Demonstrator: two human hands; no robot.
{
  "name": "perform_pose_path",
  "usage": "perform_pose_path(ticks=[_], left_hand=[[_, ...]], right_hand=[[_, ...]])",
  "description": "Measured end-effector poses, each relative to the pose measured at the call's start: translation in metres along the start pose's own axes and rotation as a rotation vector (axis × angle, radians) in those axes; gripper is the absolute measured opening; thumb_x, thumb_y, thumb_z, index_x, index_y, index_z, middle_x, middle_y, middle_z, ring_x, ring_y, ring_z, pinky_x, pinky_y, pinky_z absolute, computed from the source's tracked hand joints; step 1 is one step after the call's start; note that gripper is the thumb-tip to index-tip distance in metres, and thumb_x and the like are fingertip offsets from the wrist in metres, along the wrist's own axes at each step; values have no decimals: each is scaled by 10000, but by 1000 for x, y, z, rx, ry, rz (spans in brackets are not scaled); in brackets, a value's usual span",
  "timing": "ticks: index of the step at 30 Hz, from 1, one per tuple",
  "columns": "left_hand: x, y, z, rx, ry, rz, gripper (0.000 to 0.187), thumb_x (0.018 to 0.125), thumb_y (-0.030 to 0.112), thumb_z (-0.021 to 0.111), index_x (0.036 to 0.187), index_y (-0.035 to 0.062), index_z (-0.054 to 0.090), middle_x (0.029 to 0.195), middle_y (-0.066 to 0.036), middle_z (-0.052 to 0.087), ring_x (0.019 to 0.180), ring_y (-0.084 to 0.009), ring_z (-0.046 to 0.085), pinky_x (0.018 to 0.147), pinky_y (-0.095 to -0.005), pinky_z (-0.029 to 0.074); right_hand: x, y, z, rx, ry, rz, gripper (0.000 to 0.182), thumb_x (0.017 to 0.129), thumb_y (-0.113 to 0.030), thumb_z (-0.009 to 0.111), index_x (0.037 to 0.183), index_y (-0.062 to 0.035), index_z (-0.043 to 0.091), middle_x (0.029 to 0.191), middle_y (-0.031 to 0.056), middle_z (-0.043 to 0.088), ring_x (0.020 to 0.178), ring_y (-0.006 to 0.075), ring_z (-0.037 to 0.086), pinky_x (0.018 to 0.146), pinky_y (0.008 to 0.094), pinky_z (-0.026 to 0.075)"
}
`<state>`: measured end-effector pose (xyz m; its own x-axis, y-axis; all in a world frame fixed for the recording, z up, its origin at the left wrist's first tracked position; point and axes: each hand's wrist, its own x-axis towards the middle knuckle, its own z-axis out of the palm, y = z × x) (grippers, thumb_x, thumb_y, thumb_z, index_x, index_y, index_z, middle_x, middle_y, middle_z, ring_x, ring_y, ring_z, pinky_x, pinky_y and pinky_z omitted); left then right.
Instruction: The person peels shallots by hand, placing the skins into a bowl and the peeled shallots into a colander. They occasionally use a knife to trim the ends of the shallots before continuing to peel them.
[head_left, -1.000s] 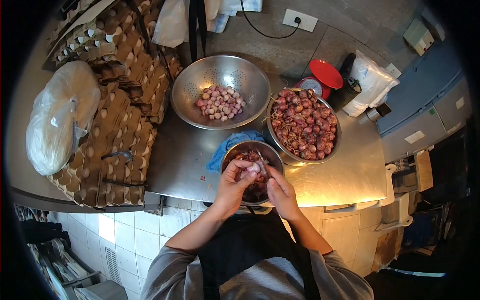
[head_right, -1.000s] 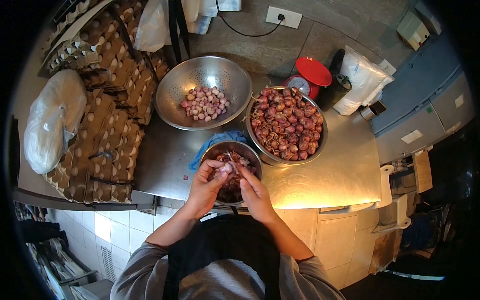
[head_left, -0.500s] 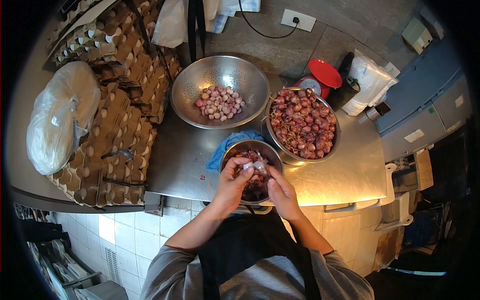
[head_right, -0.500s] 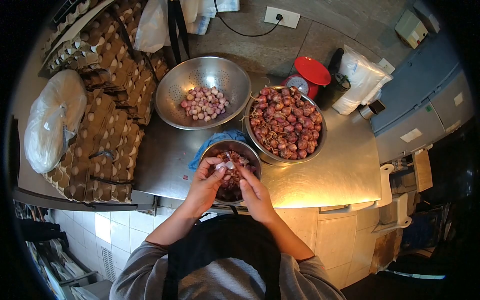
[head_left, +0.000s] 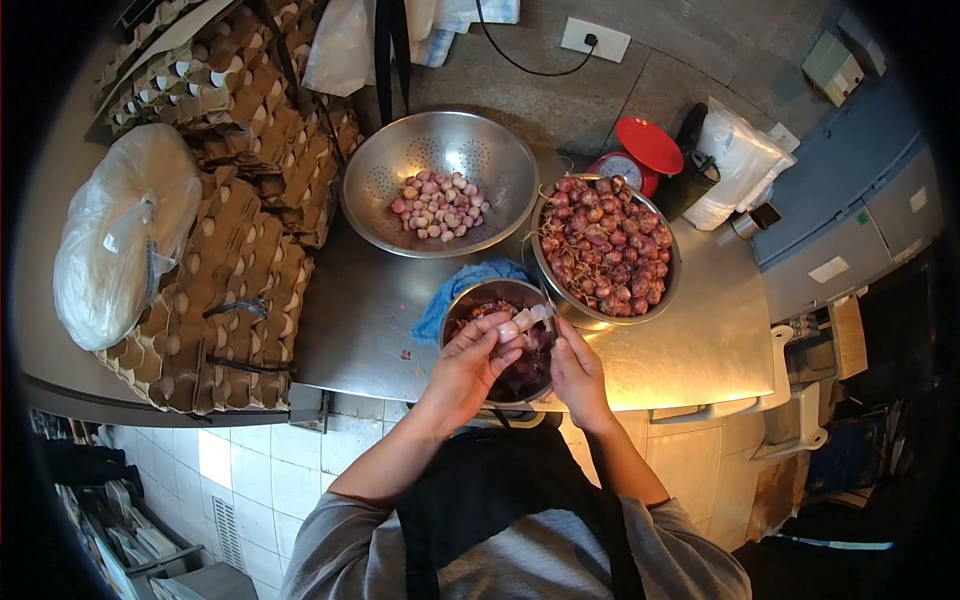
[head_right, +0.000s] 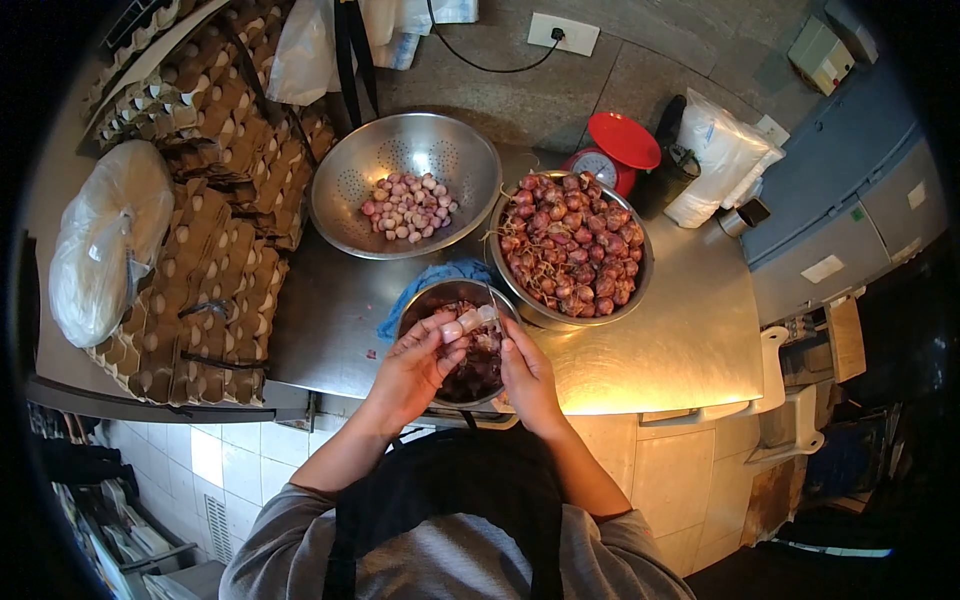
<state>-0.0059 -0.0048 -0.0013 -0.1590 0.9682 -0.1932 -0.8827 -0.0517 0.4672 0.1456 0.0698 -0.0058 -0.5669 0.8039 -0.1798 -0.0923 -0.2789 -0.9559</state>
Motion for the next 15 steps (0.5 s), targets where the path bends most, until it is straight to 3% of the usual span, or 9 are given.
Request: perform_pose_path(ticks=[4,7,10,15], left_hand=[[2,-6,-11,206,35,102,239,884,114,507,1110,37,495,1045,-63,568,909,-152,567,814,-268,468],[0,2,-5,164,111,99,240,884,85,487,1119,36,502,1066,-76,565,894,-151,566,797,-265,468],[6,17,-1,168,118,119,283,875,70,486,1156,35,490,1077,-87,559,894,-160,565,798,-275,470],[52,51,14,442,158,359,382,885,90,474,1255,16,409,1153,-101,511,934,-173,565,804,-286,470]], right_hand=[[-8,-10,0,-16,-34,-18,378,945,-173,391,1311,-78,386,679,-78,402,527,6,293,465,150,233],[-5,-12,-2,-10,59,-8,385,944,-187,394,1310,-69,373,601,-79,340,472,17,282,416,161,223],[-8,-7,-10,-72,9,21,398,943,-193,394,1321,-74,360,605,-79,338,468,18,282,416,164,224],[-18,11,-15,-126,-117,47,418,944,-179,391,1349,-99,325,633,-67,347,510,30,305,467,163,264]])
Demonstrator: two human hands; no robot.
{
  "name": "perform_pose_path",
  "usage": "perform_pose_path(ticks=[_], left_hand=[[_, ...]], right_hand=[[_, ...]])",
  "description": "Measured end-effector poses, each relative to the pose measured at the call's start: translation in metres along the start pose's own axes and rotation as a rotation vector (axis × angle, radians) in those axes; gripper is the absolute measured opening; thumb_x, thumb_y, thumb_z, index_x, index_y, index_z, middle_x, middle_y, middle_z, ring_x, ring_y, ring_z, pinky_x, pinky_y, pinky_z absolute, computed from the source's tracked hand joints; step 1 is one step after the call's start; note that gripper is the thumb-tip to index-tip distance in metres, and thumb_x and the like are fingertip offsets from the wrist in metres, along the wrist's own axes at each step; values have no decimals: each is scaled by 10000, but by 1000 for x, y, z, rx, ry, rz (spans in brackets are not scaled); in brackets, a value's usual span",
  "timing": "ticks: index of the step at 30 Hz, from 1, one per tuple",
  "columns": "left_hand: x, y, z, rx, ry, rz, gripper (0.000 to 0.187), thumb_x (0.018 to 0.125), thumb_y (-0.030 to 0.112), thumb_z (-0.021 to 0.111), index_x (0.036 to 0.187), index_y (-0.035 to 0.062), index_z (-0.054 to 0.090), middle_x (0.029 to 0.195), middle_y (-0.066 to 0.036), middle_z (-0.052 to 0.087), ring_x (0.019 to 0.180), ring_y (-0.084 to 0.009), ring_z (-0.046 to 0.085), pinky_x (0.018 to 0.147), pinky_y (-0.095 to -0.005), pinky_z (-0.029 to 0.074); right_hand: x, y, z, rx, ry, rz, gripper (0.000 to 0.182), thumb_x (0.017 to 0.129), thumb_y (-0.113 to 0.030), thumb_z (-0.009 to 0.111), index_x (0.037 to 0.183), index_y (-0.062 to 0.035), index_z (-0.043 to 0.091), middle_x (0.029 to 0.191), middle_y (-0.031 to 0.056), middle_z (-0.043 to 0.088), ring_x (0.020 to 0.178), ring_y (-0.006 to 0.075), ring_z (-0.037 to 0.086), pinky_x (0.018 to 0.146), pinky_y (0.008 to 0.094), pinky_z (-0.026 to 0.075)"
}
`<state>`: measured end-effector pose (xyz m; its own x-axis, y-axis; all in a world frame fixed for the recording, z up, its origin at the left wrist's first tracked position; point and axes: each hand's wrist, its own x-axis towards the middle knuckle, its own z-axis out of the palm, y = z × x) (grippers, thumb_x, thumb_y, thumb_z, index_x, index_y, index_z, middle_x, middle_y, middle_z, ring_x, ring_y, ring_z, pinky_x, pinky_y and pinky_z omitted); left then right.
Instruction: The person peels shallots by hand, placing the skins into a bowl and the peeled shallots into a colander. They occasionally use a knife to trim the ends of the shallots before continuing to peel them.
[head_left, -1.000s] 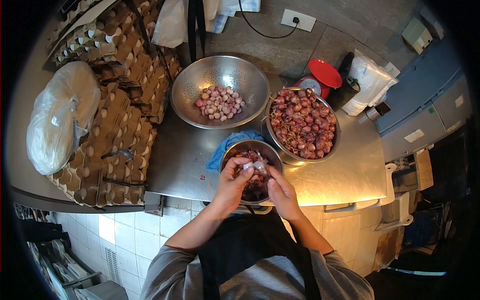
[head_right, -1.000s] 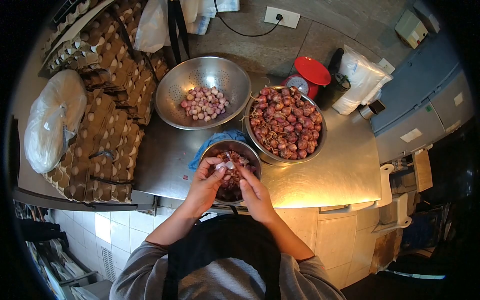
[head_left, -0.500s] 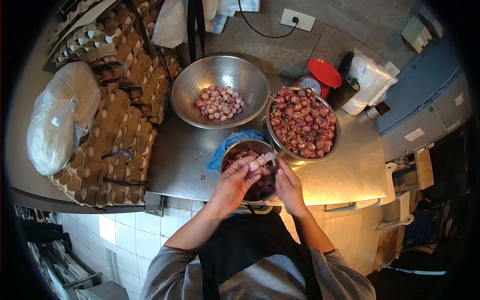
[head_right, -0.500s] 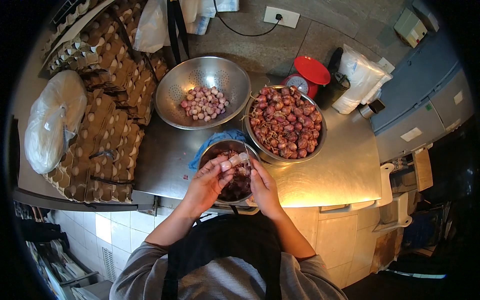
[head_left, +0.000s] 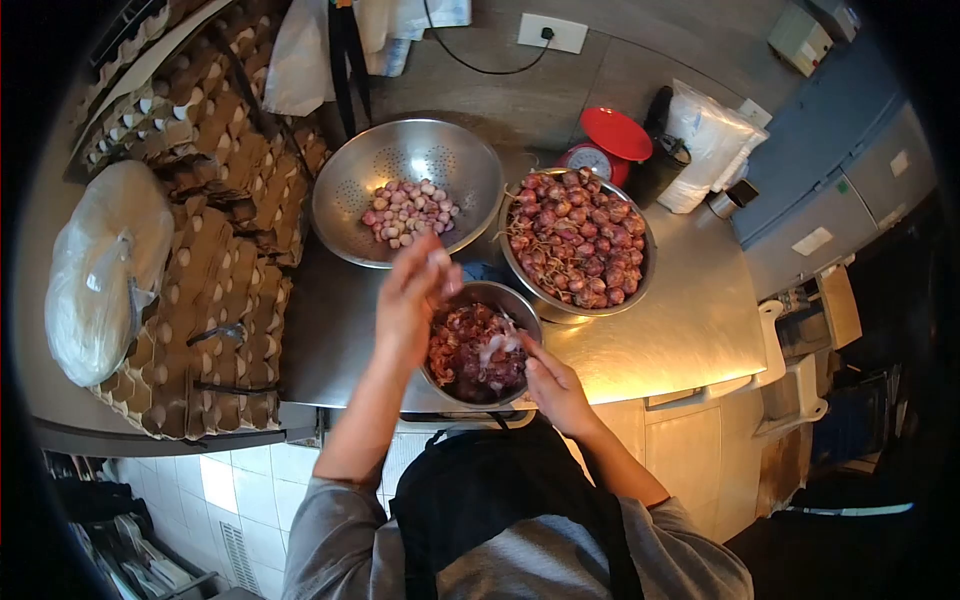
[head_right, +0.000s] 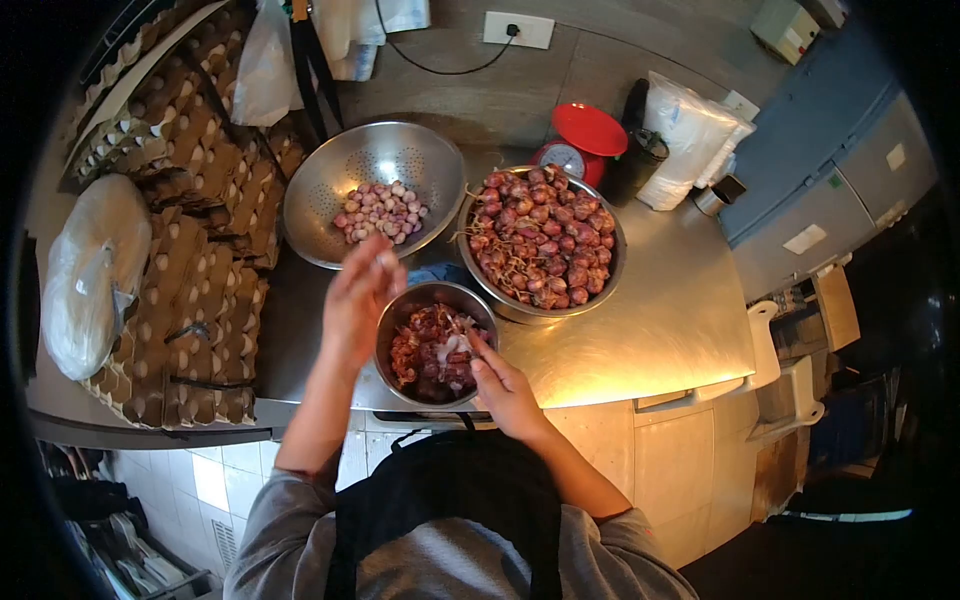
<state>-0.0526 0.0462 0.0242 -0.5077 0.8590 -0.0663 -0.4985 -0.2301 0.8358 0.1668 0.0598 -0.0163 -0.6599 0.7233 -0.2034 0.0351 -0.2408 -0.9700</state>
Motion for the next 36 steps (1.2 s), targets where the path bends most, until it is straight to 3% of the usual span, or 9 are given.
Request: perform_pose_path(ticks=[6,9,12,15,17,25,31,34,36], left_hand=[[71,29,39,297,-164,158,370,868,82,515,1231,48,458,1157,-87,524,920,-174,580,813,-281,461],[90,-2,59,535,-334,159,299,845,68,553,1143,47,532,1030,-64,595,894,-148,583,787,-255,463],[115,-58,76,757,-380,338,145,781,106,630,918,59,645,827,-79,651,756,-146,614,685,-274,478],[109,-66,108,1160,-527,401,258,722,63,662,975,47,615,927,-105,618,827,-220,609,741,-308,477],[120,-97,110,1220,-538,685,310,692,68,674,995,66,608,957,-129,586,903,-288,570,799,-355,453],[136,-111,134,1521,-472,750,275,715,108,636,970,30,572,964,-148,560,978,-317,514,850,-398,412],[108,-85,123,1285,-528,566,336,723,91,653,1030,34,528,953,-106,582,853,-261,548,770,-361,423],[77,-72,91,458,-444,166,303,818,102,592,1107,56,512,976,-57,568,832,-165,528,755,-285,431],[45,-48,64,161,-482,-147,282,876,95,526,1156,68,501,976,-20,551,843,-111,504,761,-252,420]], right_hand=[[-6,9,0,-77,-76,-110,434,943,-155,397,1363,-107,301,650,-62,365,545,38,321,516,158,302],[-14,5,-2,-8,-109,24,429,945,-157,392,1361,-101,301,633,-59,373,523,37,323,487,160,294],[-15,16,-2,6,-63,-53,424,951,-174,375,1357,-81,297,611,-56,362,489,39,317,451,170,283],[-20,14,-4,148,-58,10,417,953,-191,366,1344,-60,309,594,-52,350,464,39,308,429,176,272],[-25,12,-6,192,-32,50,407,951,-199,380,1322,-40,330,622,-59,348,490,32,317,447,173,275],[-39,4,-10,220,21,94,399,942,-227,410,1284,-25,376,671,-57,384,513,26,337,463,167,279],[-39,11,-11,309,73,28,399,943,-212,402,1296,-31,362,703,-48,425,493,29,329,449,167,281],[-34,21,-14,259,126,-40,425,944,-218,365,1327,-41,308,514,-20,342,401,63,308,393,189,270],[-31,12,-11,270,131,-95,439,945,-215,362,1345,-51,284,509,-20,334,402,64,308,394,191,274]])
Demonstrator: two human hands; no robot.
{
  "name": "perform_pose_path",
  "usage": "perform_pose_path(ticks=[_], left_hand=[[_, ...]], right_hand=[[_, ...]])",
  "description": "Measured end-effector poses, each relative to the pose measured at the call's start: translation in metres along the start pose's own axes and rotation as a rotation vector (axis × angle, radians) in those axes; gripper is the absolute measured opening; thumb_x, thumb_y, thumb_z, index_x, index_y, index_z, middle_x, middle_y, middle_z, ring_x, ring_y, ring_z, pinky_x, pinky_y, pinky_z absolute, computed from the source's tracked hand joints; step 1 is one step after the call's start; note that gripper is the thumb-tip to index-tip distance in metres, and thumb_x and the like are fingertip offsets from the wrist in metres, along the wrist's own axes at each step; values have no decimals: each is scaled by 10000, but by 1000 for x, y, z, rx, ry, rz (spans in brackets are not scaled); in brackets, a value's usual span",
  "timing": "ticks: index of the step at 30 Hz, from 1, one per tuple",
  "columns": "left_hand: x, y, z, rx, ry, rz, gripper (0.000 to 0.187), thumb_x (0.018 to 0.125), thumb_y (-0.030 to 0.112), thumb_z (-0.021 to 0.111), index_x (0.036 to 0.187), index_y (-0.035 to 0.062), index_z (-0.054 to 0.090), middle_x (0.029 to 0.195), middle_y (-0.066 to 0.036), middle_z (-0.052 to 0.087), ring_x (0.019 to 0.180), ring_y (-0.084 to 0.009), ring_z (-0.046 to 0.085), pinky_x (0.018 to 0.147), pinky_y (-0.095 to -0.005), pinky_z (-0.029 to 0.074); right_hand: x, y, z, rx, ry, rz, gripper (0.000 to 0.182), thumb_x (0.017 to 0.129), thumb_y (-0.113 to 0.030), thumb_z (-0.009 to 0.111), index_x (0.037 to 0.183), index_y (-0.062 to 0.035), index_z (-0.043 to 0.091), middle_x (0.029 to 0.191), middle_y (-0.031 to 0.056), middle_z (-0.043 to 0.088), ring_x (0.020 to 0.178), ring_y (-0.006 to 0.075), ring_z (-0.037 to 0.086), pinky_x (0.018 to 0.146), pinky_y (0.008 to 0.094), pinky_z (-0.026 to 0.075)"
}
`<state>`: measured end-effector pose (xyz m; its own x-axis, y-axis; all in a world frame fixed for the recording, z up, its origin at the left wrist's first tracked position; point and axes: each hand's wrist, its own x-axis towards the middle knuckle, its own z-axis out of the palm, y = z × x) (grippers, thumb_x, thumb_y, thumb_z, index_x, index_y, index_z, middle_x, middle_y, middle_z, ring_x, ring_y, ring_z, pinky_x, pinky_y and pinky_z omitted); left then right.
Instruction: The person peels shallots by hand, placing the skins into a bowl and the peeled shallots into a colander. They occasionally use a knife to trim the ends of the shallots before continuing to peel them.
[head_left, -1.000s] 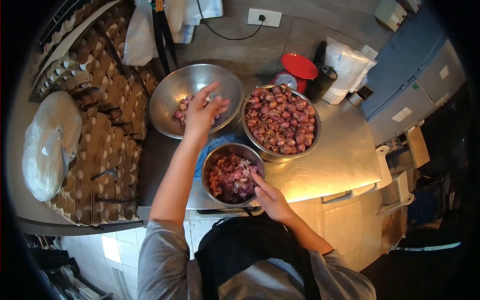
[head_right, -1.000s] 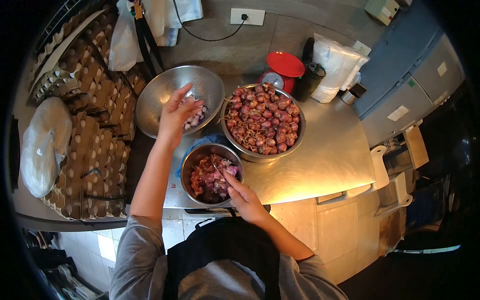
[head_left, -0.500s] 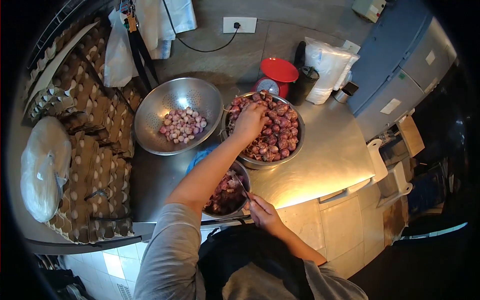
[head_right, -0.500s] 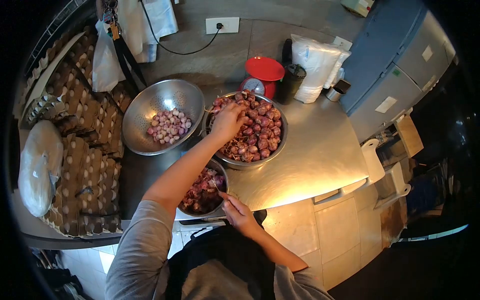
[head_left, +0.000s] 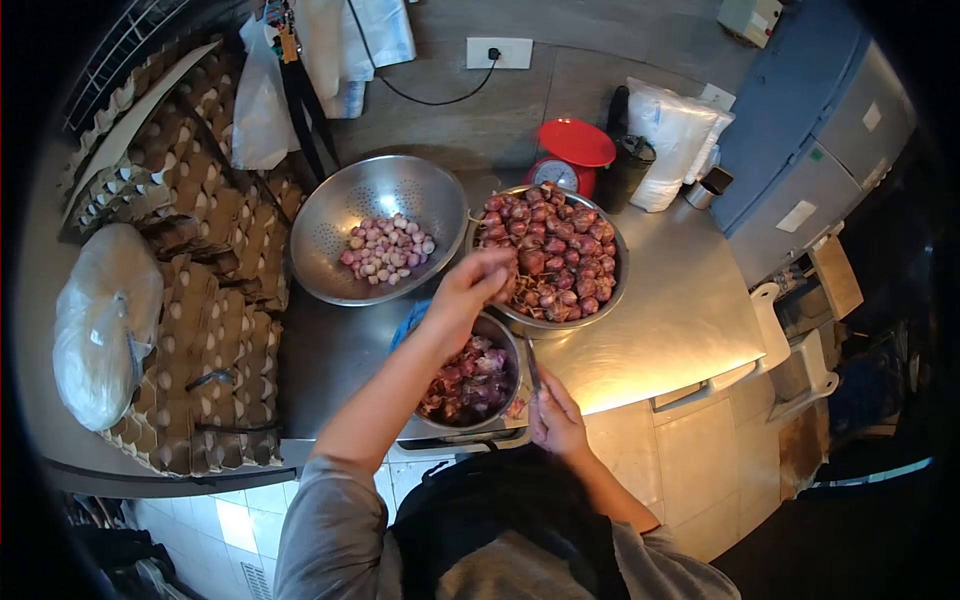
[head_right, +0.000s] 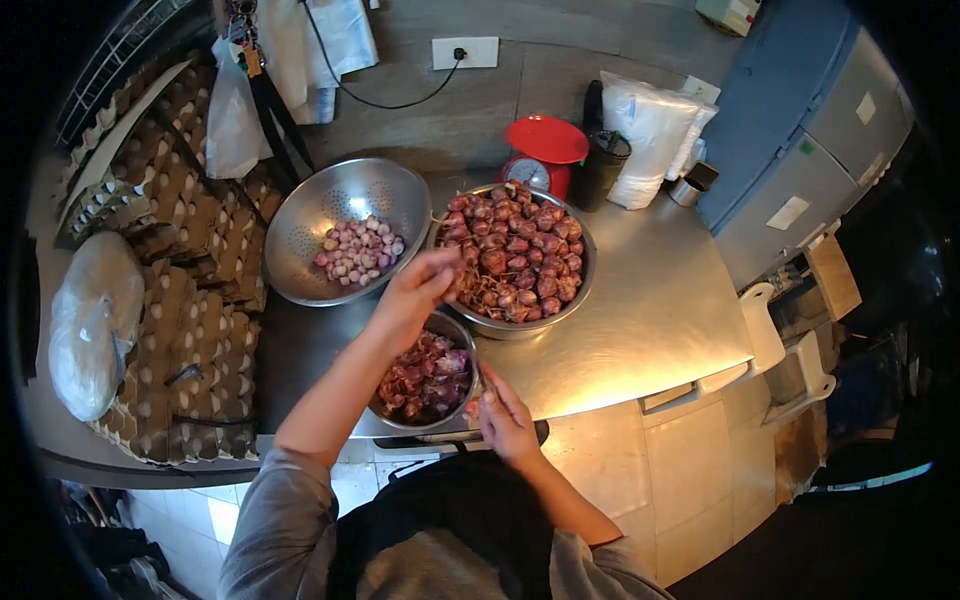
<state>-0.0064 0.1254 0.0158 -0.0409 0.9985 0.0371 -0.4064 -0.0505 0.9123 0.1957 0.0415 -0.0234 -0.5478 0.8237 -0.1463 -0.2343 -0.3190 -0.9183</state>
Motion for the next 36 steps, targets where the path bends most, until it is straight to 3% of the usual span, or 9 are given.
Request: perform_pose_path(ticks=[2,4,7,9,15,22,25,34,36], left_hand=[[-45,6,-3,-133,98,-146,270,876,102,526,1140,54,503,1009,-45,558,892,-149,546,786,-274,455],[-80,2,-6,-234,137,-178,257,869,111,538,1119,59,513,1023,-41,570,929,-158,562,779,-278,476],[-113,6,1,-324,222,-140,239,863,91,544,1098,57,513,991,-44,577,905,-146,570,764,-283,489],[-125,2,1,-360,297,-84,221,861,81,547,1079,57,521,978,-43,581,884,-139,574,753,-285,494],[-142,-9,1,-464,389,3,162,845,92,576,1005,74,565,984,-22,592,885,-122,571,746,-278,491],[-146,-9,11,-332,432,76,119,830,59,588,948,70,575,993,-34,597,883,-129,573,751,-283,492],[-142,-17,20,-251,418,146,119,816,51,601,931,62,575,965,-38,604,856,-129,580,747,-284,494],[-129,-28,56,-107,555,230,158,780,-48,609,916,20,565,928,-82,613,840,-134,589,736,-271,507],[-125,-27,58,-211,548,206,143,789,-46,599,910,21,561,921,-81,613,837,-134,591,732,-265,506]], right_hand=[[4,-10,6,53,-78,-53,465,942,-188,370,1371,-63,244,555,-24,372,447,46,345,429,178,296],[12,-2,15,-107,-91,-137,466,938,-166,378,1372,-62,245,644,-18,430,479,24,337,452,159,281],[17,-2,22,-493,-171,-245,459,921,-137,413,1354,-47,290,1082,70,524,842,100,487,730,201,369],[17,-7,33,-583,-201,-352,443,912,-159,440,1330,-48,343,1277,141,464,1167,194,450,959,274,324],[12,-18,34,-695,-312,-319,445,895,-164,469,1321,-85,366,1233,160,496,1093,266,526,903,290,387],[17,-35,26,-765,-380,-255,453,891,-166,473,1326,-101,360,1198,163,520,1026,289,566,863,306,422],[22,-34,23,-685,-379,-386,458,894,-171,471,1332,-111,352,1147,174,543,1009,281,571,859,305,420],[35,-36,7,-418,-308,-133,323,895,-169,489,1174,-25,412,1055,126,533,994,201,522,871,304,395],[42,-31,0,-358,-316,-118,300,906,-171,473,1167,-40,405,915,82,525,839,162,525,767,281,425]])
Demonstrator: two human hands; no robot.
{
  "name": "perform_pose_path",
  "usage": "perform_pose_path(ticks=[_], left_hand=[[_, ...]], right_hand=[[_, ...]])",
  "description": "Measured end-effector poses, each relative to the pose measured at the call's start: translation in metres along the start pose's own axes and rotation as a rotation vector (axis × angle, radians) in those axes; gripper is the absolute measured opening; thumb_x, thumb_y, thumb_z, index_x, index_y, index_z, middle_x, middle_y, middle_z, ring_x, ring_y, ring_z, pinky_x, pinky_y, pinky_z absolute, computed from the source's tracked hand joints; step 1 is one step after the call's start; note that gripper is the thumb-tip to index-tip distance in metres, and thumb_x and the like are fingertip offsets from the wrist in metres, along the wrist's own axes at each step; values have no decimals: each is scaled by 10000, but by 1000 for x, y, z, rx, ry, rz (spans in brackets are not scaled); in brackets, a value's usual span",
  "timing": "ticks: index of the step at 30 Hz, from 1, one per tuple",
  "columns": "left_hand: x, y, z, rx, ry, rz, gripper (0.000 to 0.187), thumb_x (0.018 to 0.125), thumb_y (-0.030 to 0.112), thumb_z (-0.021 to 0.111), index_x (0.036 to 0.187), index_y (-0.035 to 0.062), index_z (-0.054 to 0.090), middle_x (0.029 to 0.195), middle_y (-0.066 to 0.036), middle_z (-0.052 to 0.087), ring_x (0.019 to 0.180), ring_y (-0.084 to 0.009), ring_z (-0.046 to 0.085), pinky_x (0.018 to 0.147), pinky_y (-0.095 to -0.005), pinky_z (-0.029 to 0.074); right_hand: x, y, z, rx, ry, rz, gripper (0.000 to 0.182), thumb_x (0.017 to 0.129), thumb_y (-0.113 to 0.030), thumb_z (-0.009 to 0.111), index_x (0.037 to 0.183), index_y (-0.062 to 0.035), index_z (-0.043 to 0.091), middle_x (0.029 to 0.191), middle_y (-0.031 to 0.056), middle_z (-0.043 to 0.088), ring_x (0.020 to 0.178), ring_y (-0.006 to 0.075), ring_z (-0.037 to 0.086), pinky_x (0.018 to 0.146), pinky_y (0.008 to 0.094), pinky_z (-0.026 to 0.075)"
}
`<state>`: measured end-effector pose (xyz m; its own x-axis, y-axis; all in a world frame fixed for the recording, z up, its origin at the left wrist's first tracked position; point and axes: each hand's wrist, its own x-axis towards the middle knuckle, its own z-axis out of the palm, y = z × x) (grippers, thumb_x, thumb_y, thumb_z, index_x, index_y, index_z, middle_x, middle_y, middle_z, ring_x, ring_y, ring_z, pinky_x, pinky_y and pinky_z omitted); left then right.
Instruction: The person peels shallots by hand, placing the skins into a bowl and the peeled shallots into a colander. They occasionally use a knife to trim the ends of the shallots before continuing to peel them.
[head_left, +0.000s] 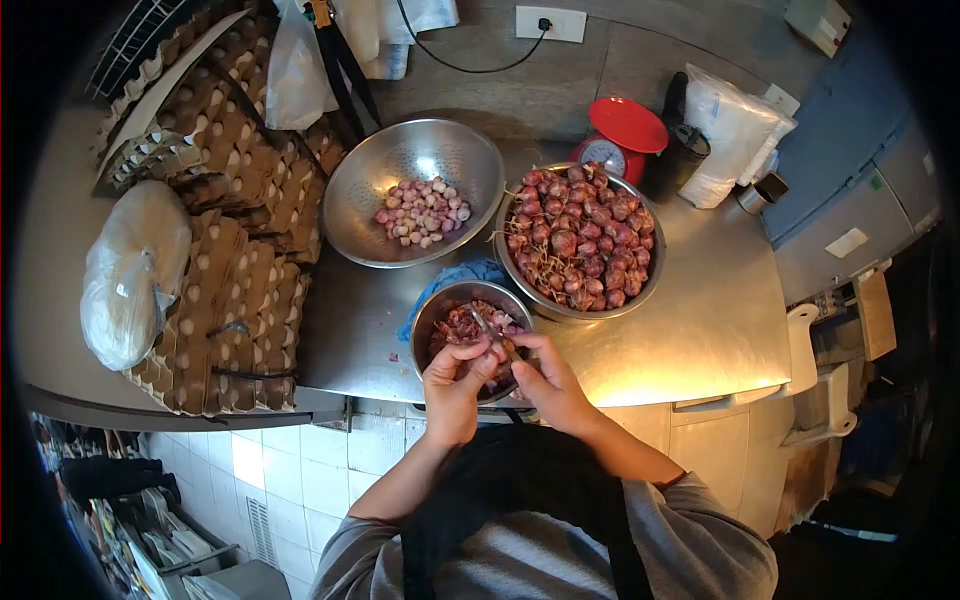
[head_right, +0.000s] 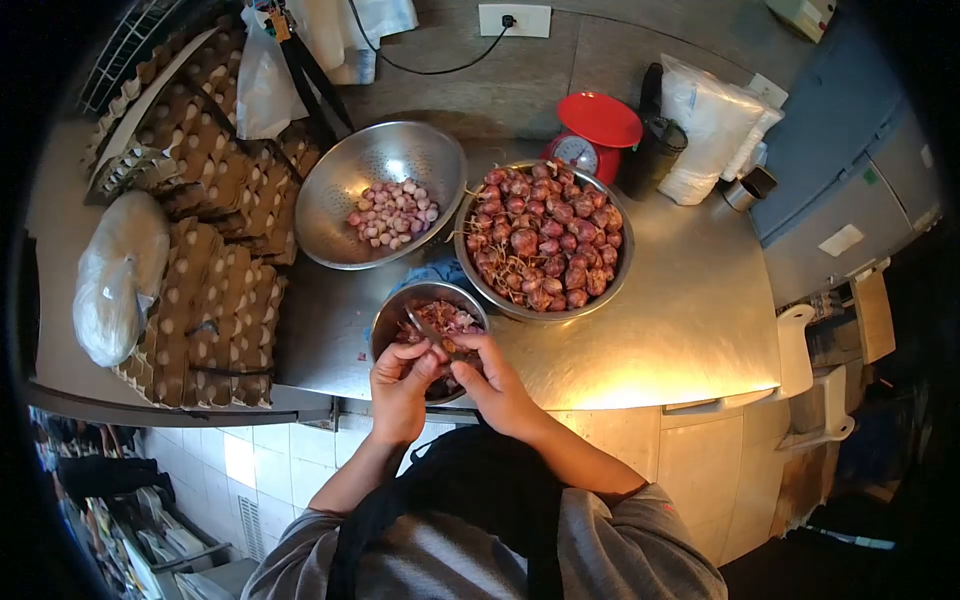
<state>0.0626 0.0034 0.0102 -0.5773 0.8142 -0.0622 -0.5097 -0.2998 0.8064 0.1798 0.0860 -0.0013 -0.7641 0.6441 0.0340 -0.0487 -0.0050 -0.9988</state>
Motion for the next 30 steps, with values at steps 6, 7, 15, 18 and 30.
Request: perform_pose_path(ticks=[6,7,15,18,30], left_hand=[[16,-11,-24,343,89,16,128,815,-12,580,935,15,547,958,-91,599,845,-169,601,728,-249,494],[19,-13,-31,509,96,26,139,817,-3,580,951,11,544,992,-98,589,850,-179,603,727,-248,492],[16,-8,-21,301,-42,-82,333,798,71,640,1109,49,521,1033,-43,547,937,-118,527,762,-244,455],[22,-4,-31,134,-132,-139,347,804,55,629,1133,65,518,985,-28,568,903,-89,518,751,-227,442],[22,39,-36,-5,-211,-311,246,890,121,503,1133,83,505,1099,-48,557,956,-122,527,808,-255,415]], right_hand=[[12,2,-16,377,-97,129,239,933,-164,417,1158,-90,382,635,-34,392,519,33,367,489,180,353],[13,5,-17,361,-92,110,231,937,-162,408,1156,-98,380,605,-45,364,489,19,332,458,168,328],[13,14,-4,-276,-39,-150,258,929,-157,412,1176,-86,399,744,14,514,552,67,473,501,211,408],[16,15,3,35,-131,-70,250,932,-158,402,1173,-93,387,688,0,456,509,58,415,460,201,366],[15,-17,1,365,-55,270,418,942,-161,380,1346,-153,273,611,-41,328,493,38,306,427,165,273]])
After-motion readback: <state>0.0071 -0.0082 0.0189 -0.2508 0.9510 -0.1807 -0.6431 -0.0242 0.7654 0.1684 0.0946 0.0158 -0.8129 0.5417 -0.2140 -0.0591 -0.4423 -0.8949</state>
